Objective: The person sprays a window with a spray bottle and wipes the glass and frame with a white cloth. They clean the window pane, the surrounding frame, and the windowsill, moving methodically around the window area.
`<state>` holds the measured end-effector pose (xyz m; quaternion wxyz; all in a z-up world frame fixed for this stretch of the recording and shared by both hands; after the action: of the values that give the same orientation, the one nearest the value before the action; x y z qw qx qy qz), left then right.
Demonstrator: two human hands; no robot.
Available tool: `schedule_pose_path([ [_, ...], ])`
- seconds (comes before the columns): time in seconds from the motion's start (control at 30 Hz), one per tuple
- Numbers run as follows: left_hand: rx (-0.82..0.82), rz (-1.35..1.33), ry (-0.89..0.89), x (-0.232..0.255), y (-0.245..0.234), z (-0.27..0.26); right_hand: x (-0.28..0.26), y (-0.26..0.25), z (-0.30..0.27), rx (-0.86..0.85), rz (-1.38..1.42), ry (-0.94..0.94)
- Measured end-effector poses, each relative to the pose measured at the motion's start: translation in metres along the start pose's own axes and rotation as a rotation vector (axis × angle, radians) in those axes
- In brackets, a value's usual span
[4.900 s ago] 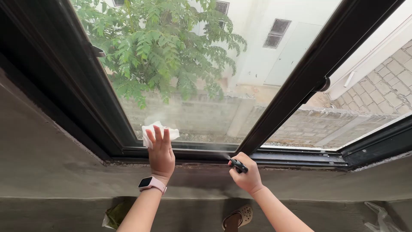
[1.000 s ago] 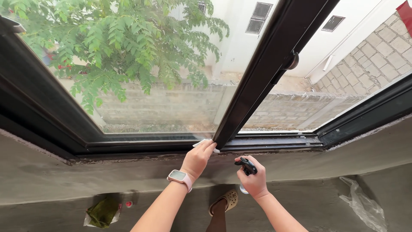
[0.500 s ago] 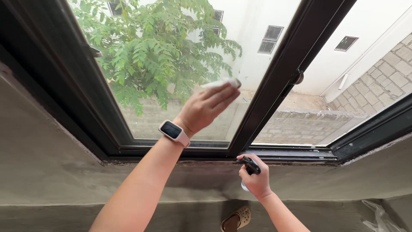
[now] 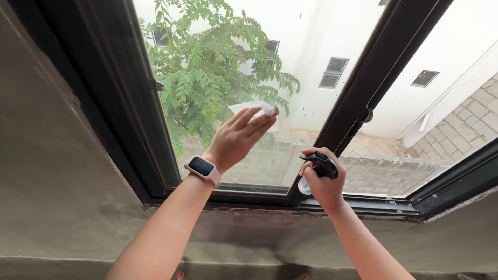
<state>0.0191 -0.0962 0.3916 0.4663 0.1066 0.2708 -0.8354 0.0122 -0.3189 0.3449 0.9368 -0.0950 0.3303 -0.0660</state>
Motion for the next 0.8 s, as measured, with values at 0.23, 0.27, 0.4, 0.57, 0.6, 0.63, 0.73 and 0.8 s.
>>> schedule_pose_path([
  [0.23, -0.162, 0.010, -0.097, 0.037, 0.035, -0.140, 0.034, 0.036, -0.025, -0.037, 0.046, 0.034],
  [0.27, -0.273, -0.031, -0.094, 0.021, 0.032, -0.131, 0.042, 0.040, -0.028, -0.058, 0.052, 0.103],
  [0.4, -0.264, 0.036, -0.339, -0.064, -0.013, -0.074, 0.052, 0.049, -0.018, -0.049, 0.146, 0.178],
  [0.57, -0.252, -0.037, -0.534, -0.087, 0.010, -0.134, 0.053, 0.063, -0.009, -0.062, 0.170, 0.151],
  [0.6, -0.228, -0.086, -0.629, -0.081, 0.016, -0.161, 0.056, 0.066, -0.012, -0.063, 0.180, 0.161],
  [0.63, -0.230, -0.076, -0.631, -0.072, 0.024, -0.186, 0.054, 0.068, -0.009, -0.067, 0.189, 0.158],
  [0.73, -0.300, -0.116, -0.719, -0.065, 0.039, -0.238, 0.058, 0.076, -0.005, -0.114, 0.151, 0.182],
  [0.8, -0.262, -0.117, -0.686, -0.078, 0.022, -0.222, 0.065, 0.078, -0.005, -0.098, 0.204, 0.138],
])
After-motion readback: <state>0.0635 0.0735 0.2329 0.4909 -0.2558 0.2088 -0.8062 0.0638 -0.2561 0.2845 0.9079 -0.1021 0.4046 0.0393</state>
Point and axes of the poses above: each hand's wrist, its own z-axis towards the middle knuckle, its own y-axis out of the palm, x = y × z, the point moved 10 cm from there along z, towards the middle knuckle, and after that the axes turned 11 degrees about -x, right-handed, at the moved point
